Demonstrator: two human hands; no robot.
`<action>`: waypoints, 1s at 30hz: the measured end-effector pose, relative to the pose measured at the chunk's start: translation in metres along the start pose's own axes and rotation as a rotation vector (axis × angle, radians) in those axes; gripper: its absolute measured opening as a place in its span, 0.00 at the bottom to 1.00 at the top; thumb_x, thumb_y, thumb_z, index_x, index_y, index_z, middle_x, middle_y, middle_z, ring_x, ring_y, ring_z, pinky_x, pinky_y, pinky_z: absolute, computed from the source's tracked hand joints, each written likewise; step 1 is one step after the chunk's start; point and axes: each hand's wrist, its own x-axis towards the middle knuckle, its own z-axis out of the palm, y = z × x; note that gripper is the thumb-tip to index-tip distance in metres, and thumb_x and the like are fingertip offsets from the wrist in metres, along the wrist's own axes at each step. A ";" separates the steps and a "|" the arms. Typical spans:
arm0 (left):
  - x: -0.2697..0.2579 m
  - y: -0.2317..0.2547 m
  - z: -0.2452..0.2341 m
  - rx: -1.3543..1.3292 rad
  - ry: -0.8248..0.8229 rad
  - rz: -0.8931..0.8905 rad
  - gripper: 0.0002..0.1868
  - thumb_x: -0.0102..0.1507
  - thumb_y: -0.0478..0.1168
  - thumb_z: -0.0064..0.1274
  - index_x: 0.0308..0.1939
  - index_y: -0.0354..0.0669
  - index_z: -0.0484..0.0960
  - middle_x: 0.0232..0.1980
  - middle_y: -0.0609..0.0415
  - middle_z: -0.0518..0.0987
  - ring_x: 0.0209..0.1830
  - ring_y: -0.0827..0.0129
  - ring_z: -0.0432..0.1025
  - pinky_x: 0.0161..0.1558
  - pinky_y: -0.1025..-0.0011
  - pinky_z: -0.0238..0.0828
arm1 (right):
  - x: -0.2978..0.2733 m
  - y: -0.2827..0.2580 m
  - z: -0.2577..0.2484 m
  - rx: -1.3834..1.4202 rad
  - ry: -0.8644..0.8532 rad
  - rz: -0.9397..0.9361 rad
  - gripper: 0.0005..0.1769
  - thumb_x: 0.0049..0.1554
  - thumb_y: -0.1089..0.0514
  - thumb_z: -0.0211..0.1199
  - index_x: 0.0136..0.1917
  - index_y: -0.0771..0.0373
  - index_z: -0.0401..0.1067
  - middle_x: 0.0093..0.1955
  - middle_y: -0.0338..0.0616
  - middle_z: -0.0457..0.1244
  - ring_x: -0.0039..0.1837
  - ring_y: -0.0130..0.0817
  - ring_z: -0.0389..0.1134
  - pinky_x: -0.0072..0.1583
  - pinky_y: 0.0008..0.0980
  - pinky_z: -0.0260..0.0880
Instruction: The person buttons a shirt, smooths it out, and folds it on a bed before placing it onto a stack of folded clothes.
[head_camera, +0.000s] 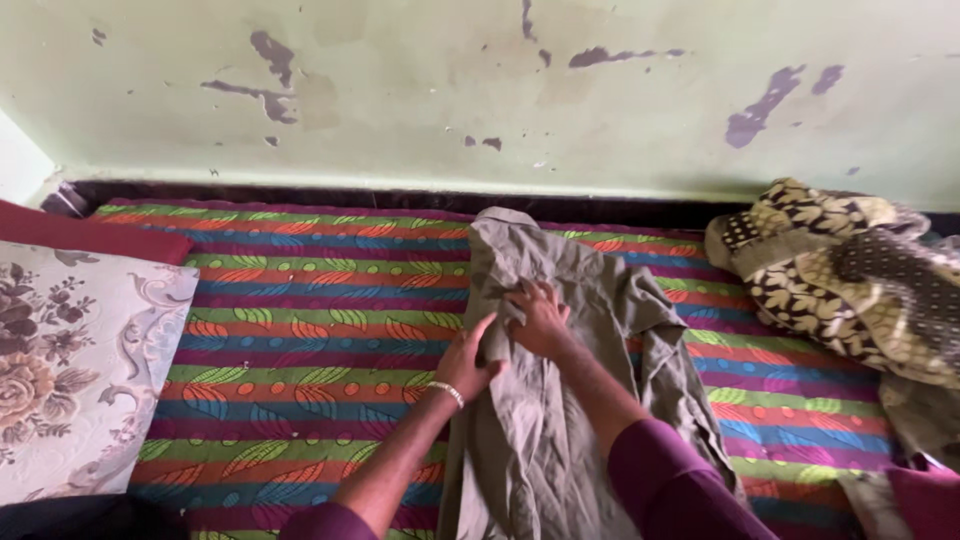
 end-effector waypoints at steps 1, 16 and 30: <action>0.009 -0.004 0.002 0.015 0.028 -0.010 0.51 0.53 0.46 0.72 0.76 0.56 0.59 0.65 0.31 0.70 0.65 0.36 0.66 0.63 0.52 0.65 | 0.007 0.007 0.007 0.006 -0.005 -0.001 0.32 0.48 0.55 0.72 0.67 0.47 0.72 0.81 0.42 0.46 0.82 0.53 0.37 0.71 0.71 0.43; 0.038 -0.005 0.020 0.331 0.052 -0.157 0.40 0.59 0.53 0.64 0.73 0.59 0.64 0.61 0.30 0.72 0.49 0.36 0.75 0.45 0.47 0.75 | 0.023 0.023 0.022 -0.224 -0.023 0.120 0.24 0.62 0.47 0.59 0.69 0.54 0.66 0.84 0.44 0.41 0.82 0.53 0.37 0.70 0.73 0.41; -0.027 0.031 0.013 0.354 0.105 0.057 0.37 0.68 0.54 0.49 0.70 0.28 0.63 0.79 0.25 0.50 0.68 0.32 0.58 0.65 0.45 0.62 | 0.008 0.033 0.060 -0.090 0.198 -0.323 0.42 0.62 0.43 0.56 0.81 0.65 0.49 0.84 0.58 0.43 0.83 0.54 0.40 0.74 0.56 0.41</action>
